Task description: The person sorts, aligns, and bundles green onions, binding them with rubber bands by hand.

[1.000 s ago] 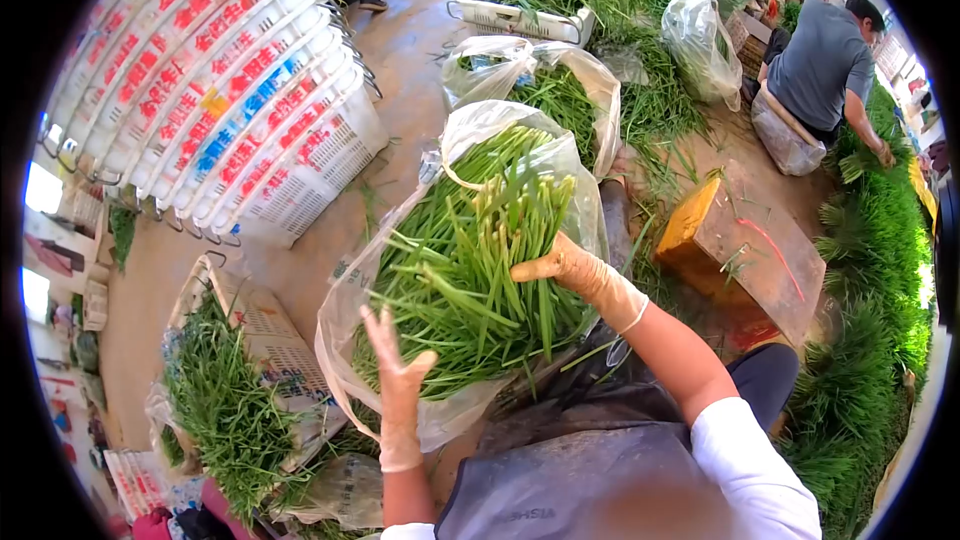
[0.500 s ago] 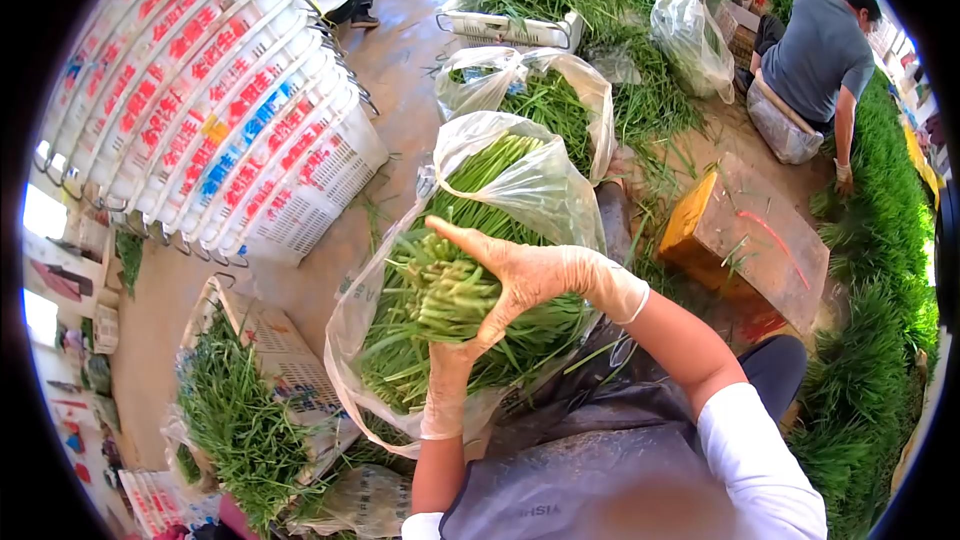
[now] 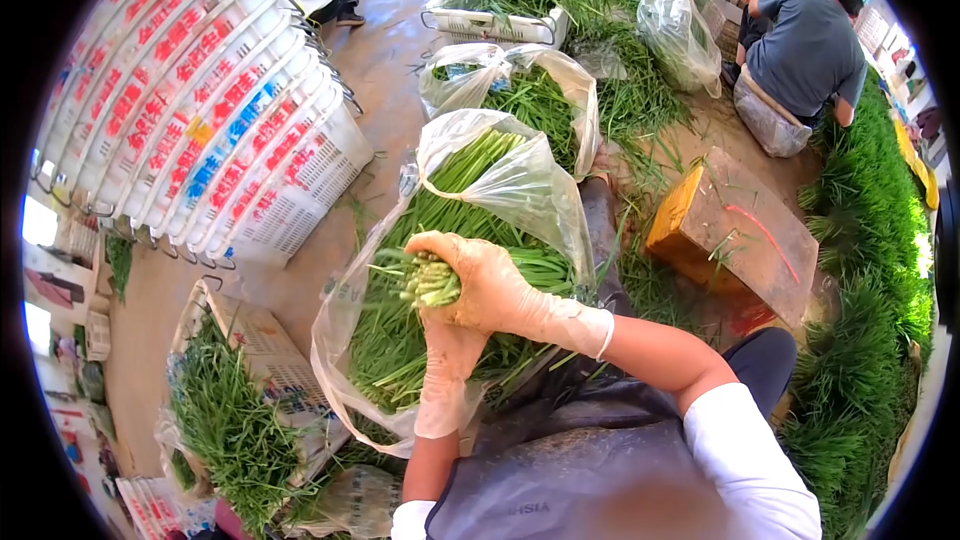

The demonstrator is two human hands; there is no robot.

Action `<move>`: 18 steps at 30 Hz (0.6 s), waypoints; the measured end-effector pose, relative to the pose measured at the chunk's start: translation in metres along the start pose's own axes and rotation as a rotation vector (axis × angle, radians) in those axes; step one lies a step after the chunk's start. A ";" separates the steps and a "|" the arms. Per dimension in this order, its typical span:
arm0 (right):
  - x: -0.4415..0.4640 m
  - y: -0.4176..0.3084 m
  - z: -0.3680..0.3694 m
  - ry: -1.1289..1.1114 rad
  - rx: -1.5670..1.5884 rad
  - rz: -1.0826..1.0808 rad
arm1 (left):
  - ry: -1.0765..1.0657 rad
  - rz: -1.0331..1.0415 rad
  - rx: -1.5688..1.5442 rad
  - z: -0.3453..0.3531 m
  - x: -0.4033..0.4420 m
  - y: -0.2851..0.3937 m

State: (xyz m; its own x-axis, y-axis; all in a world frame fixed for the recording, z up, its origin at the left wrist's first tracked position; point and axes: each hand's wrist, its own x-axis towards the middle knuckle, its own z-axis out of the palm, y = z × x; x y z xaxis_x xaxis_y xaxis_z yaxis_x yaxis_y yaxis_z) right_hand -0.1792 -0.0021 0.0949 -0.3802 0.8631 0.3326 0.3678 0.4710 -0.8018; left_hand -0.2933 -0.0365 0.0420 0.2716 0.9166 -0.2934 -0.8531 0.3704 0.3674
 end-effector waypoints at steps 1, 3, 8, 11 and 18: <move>0.000 0.004 0.000 0.052 0.025 0.005 | -0.043 -0.090 -0.091 -0.005 0.003 0.001; 0.002 0.019 -0.003 0.085 0.160 0.071 | -0.130 0.195 0.746 0.000 0.003 0.000; 0.010 0.041 -0.043 0.123 0.754 0.101 | -0.101 0.205 0.425 0.026 0.022 0.006; 0.005 0.021 -0.078 0.134 0.850 0.113 | -0.006 -0.029 0.581 -0.039 0.047 -0.019; 0.024 -0.039 -0.197 0.318 0.844 -0.039 | 0.008 0.125 0.903 -0.093 0.050 -0.057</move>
State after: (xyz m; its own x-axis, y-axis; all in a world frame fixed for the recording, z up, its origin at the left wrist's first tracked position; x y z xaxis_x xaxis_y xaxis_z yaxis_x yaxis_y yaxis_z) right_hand -0.0360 0.0361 0.2320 -0.0805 0.9179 0.3885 -0.4333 0.3188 -0.8430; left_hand -0.2724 -0.0258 -0.0759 0.1943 0.9583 -0.2096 -0.2018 0.2481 0.9475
